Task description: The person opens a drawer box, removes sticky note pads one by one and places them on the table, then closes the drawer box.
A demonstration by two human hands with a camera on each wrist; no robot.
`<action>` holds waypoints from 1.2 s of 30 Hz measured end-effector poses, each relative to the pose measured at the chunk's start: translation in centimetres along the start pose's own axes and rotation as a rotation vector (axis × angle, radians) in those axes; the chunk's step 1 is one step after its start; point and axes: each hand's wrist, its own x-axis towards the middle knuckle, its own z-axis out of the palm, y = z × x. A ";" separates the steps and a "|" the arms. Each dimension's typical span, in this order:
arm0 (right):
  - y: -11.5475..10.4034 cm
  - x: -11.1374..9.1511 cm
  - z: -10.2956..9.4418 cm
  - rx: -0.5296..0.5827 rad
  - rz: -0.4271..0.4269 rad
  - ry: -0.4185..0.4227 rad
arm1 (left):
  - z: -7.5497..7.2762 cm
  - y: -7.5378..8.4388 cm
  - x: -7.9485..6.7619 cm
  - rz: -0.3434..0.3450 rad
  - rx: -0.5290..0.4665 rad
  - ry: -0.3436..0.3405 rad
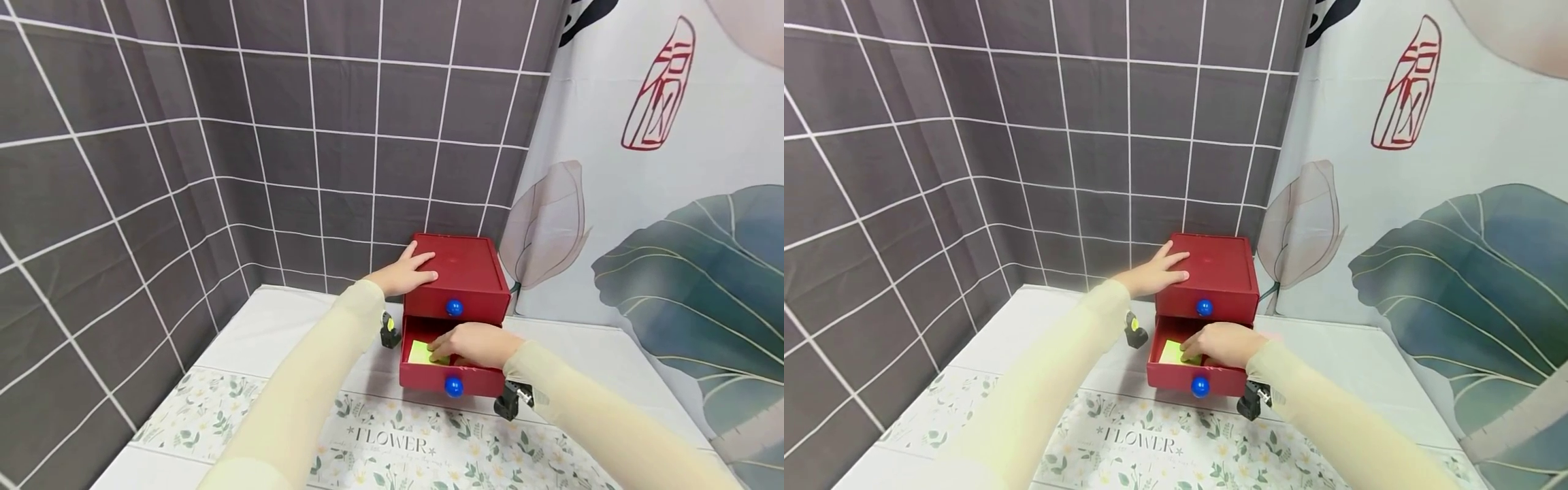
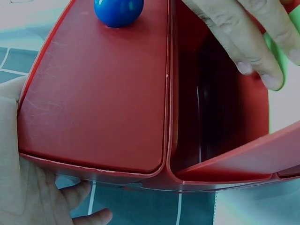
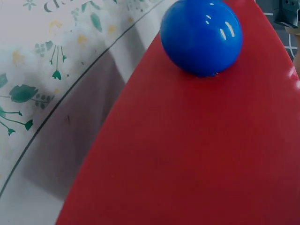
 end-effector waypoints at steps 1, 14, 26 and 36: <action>0.0 0.1 -0.1 -0.011 -0.007 0.007 | 0.0 0.0 0.0 0.001 0.000 0.004; -0.7 0.3 -0.2 -0.360 0.029 -0.012 | -0.3 0.1 -0.1 0.016 0.005 0.013; 0.3 -1.0 0.8 -0.140 0.106 0.150 | 0.1 -0.1 0.0 0.010 0.000 0.008; 1.1 -3.9 -0.8 -0.056 0.128 0.383 | 0.1 -0.3 0.1 0.018 -0.019 0.014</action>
